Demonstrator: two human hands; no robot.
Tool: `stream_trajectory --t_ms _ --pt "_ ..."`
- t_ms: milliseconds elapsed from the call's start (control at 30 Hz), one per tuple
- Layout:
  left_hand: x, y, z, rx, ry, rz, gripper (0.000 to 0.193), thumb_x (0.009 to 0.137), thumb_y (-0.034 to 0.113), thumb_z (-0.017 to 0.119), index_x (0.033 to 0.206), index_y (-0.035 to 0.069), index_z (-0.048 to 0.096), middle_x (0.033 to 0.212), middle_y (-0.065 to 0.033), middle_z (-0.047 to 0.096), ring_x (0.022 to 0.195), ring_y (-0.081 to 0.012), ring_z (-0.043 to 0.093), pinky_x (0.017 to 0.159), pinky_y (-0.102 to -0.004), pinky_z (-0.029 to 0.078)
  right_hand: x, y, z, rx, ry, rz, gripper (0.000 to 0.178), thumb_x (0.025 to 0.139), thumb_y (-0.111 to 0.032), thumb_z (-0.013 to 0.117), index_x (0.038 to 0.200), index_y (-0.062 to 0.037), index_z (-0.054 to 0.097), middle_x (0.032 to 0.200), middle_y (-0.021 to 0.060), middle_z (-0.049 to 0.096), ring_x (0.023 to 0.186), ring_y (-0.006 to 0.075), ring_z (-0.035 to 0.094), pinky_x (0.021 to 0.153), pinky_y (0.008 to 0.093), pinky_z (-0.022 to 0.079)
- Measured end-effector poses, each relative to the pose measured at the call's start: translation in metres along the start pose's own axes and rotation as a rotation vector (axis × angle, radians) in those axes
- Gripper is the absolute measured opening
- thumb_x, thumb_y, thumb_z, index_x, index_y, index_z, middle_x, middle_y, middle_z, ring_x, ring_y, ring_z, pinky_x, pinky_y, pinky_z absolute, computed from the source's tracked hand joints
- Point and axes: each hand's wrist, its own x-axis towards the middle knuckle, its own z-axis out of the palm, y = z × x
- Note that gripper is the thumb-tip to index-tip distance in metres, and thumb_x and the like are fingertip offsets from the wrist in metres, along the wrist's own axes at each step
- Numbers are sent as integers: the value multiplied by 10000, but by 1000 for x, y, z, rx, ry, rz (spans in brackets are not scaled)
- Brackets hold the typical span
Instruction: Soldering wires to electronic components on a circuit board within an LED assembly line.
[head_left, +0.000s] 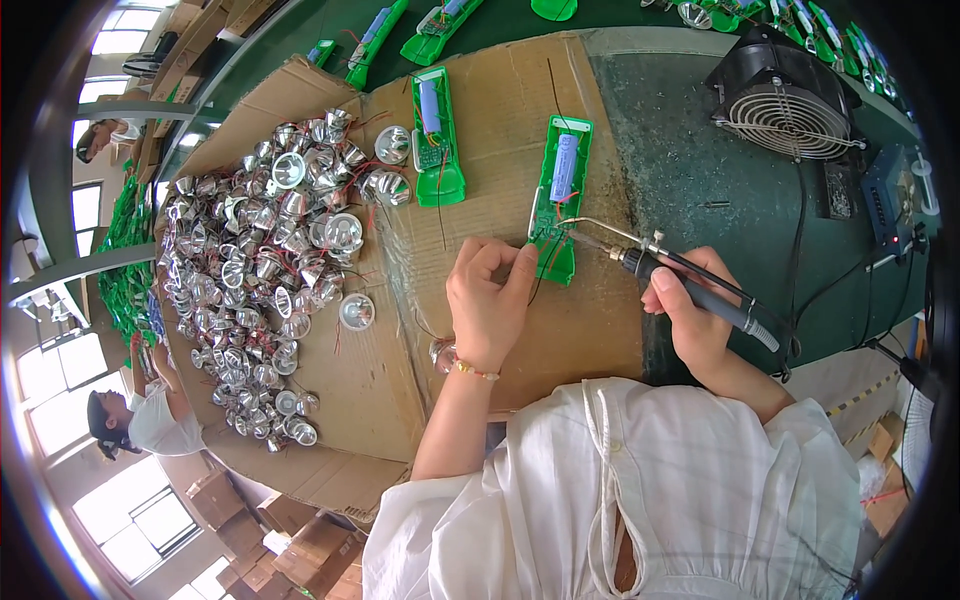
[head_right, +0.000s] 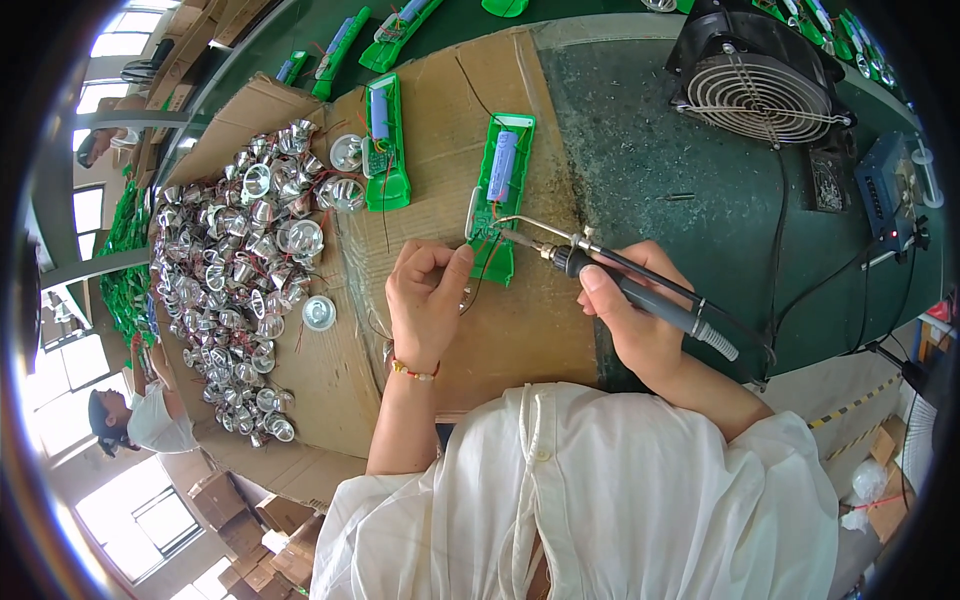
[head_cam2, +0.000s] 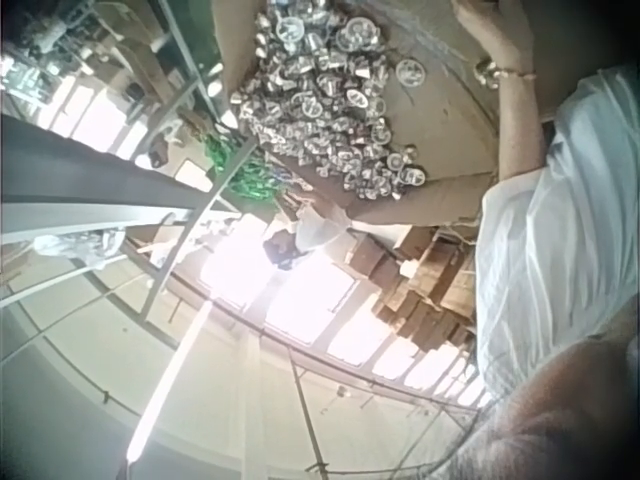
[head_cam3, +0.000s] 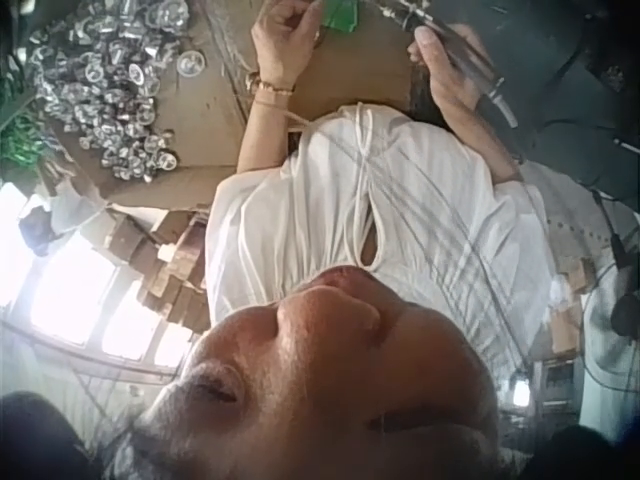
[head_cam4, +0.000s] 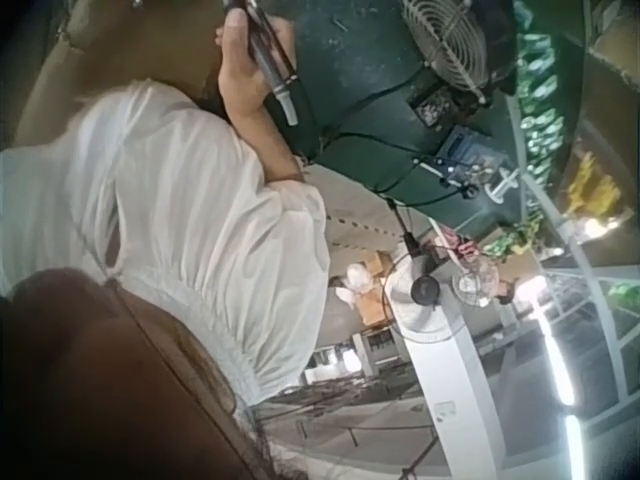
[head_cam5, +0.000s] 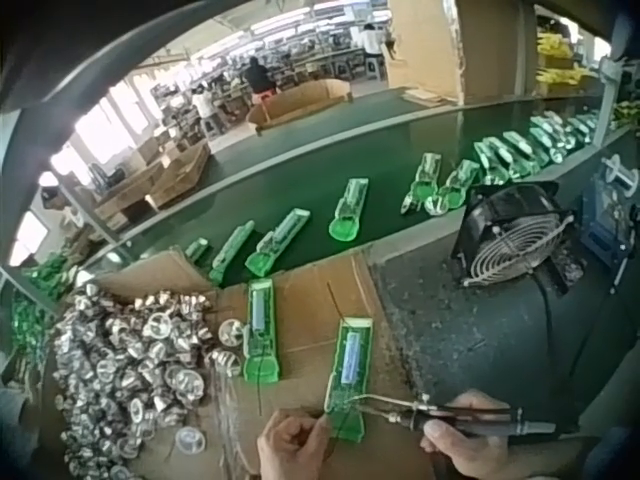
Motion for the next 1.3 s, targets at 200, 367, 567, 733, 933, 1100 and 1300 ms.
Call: stream_trajectory --t_ms 200,367,567,733,933,1100,1300 --pt "0 4 -1 5 -12 -6 135 755 91 666 721 -16 591 752 -85 556 627 -169 562 577 -264 461 -2 -1 -7 -12 -18 -43 158 816 -74 617 840 30 500 676 108 593 564 117 577 508 242 490" --pt "3 11 2 177 167 163 252 687 220 727 770 25 591 743 -78 566 656 -216 569 597 -316 456 -6 0 -23 -33 23 -71 151 817 -73 613 843 27 503 668 107 591 561 117 573 505 241 485" --pt "0 27 22 753 146 280 255 729 262 686 791 22 624 737 -94 605 670 -221 589 599 -331 447 -8 1 -36 -16 29 -59 155 825 -74 601 887 29 504 671 106 589 558 114 568 498 235 473" --pt "3 17 13 191 10 8 154 811 160 596 883 38 655 681 -127 593 578 -253 578 536 -323 440 -2 -1 -37 -1 -30 -160 240 821 -41 602 1030 27 507 731 107 605 597 120 585 534 229 482" --pt "-7 26 21 189 -33 50 149 809 157 606 875 38 665 661 -134 587 543 -218 580 511 -301 433 44 -3 -3 -446 -272 -760 445 662 31 665 1088 -38 554 878 106 613 759 275 603 644 333 491" --pt "-7 23 25 83 -35 45 143 805 160 610 864 43 668 664 -138 592 532 -221 578 502 -302 430 59 12 10 -615 -351 -744 488 676 -11 652 1138 -79 510 827 75 571 768 256 566 672 336 471" --pt "-3 19 24 93 -61 36 137 810 153 603 840 35 665 636 -139 577 520 -228 570 493 -307 424 61 13 14 -626 -363 -681 474 675 7 642 1121 -91 515 773 68 542 718 248 560 629 341 471"
